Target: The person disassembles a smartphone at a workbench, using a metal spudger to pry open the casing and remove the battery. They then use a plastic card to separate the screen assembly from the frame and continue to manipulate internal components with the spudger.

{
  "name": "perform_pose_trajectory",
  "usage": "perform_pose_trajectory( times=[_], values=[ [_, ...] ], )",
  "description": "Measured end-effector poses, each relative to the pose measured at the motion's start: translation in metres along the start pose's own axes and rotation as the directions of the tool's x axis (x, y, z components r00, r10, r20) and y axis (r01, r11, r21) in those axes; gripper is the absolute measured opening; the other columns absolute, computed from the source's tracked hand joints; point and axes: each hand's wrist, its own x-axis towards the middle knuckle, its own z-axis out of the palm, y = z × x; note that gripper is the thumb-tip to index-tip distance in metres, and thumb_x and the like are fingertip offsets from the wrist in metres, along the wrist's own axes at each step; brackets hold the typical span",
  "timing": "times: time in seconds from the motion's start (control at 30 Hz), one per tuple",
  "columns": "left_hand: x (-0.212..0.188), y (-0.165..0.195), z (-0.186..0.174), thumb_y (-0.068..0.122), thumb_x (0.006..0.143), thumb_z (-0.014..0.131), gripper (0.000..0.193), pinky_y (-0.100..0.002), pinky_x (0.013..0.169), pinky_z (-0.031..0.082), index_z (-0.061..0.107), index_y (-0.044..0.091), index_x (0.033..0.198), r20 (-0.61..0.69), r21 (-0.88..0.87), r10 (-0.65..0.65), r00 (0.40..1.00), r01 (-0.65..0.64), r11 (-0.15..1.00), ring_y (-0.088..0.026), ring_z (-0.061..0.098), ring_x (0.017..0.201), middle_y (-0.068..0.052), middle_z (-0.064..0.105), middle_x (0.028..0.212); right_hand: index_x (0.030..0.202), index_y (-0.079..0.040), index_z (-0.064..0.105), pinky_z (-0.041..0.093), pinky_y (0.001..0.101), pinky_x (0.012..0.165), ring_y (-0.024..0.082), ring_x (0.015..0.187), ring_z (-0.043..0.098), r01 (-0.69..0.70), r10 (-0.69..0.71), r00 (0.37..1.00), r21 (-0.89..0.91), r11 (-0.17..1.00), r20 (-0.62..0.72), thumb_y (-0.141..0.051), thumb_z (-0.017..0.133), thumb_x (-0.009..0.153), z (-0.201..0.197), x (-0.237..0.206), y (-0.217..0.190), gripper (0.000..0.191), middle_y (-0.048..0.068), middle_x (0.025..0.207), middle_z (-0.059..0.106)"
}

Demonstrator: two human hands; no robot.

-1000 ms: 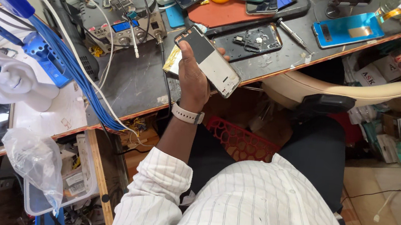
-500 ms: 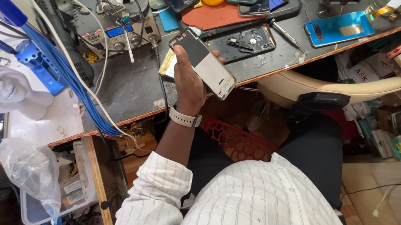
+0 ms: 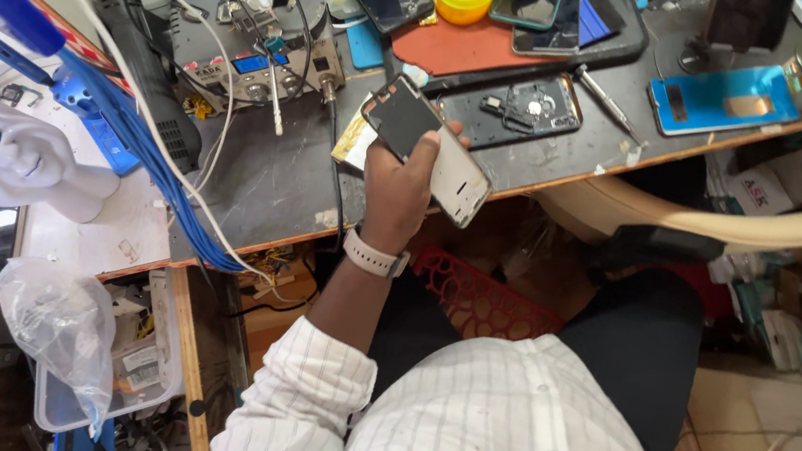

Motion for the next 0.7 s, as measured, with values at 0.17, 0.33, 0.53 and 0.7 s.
perform_pose_trajectory(
  times=[0.17, 0.33, 0.53, 0.7],
  values=[
    [0.009, -0.005, 0.005, 0.002, 0.101, 0.050, 0.026, -0.039, 0.080, 0.067, 0.058, -0.014, 0.119, -0.012, 0.071, -0.012, 1.000, 0.013, 0.997, -0.028, 0.075, 0.100, -0.024, 0.072, 0.115, 0.111, 0.000, 0.075, 0.041, 0.0136, 0.051, 0.002, 0.060, 0.058, 0.006, -0.068, 0.882, 0.133, 0.991, 0.466, -0.004, 0.075, 0.096, 0.079, 0.009, -0.012, 0.016, 0.003, 0.084, 0.072],
    [0.015, -0.011, 0.011, 0.001, 0.101, 0.048, 0.026, -0.039, 0.084, 0.066, 0.057, -0.013, 0.121, -0.015, 0.056, -0.021, 1.000, 0.022, 0.998, -0.029, 0.074, 0.103, -0.024, 0.070, 0.117, 0.107, 0.000, 0.075, 0.056, 0.0218, 0.069, 0.009, 0.078, 0.070, 0.260, -0.322, 0.657, 0.196, 0.946, 0.682, 0.000, 0.078, 0.093, 0.181, 0.000, 0.021, 0.015, 0.009, 0.098, 0.077],
    [0.021, -0.012, 0.016, -0.001, 0.101, 0.048, 0.026, -0.042, 0.087, 0.064, 0.053, -0.011, 0.124, -0.031, 0.048, -0.024, 0.999, 0.026, 0.999, -0.031, 0.073, 0.104, -0.025, 0.069, 0.117, 0.103, -0.001, 0.070, 0.062, 0.0292, 0.086, 0.020, 0.096, 0.077, 0.325, -0.415, 0.590, 0.267, 0.907, 0.693, 0.001, 0.078, 0.092, 0.217, 0.013, 0.044, 0.014, 0.014, 0.109, 0.077],
    [0.025, -0.014, 0.015, 0.000, 0.102, 0.048, 0.026, -0.042, 0.089, 0.064, 0.053, -0.011, 0.125, -0.023, 0.044, -0.021, 1.000, 0.022, 0.999, -0.032, 0.073, 0.105, -0.025, 0.068, 0.118, 0.103, -0.001, 0.067, 0.064, 0.0305, 0.086, 0.021, 0.096, 0.077, 0.369, -0.485, 0.584, 0.319, 0.873, 0.652, 0.000, 0.078, 0.092, 0.225, 0.014, 0.055, 0.016, 0.015, 0.110, 0.076]
  ],
)
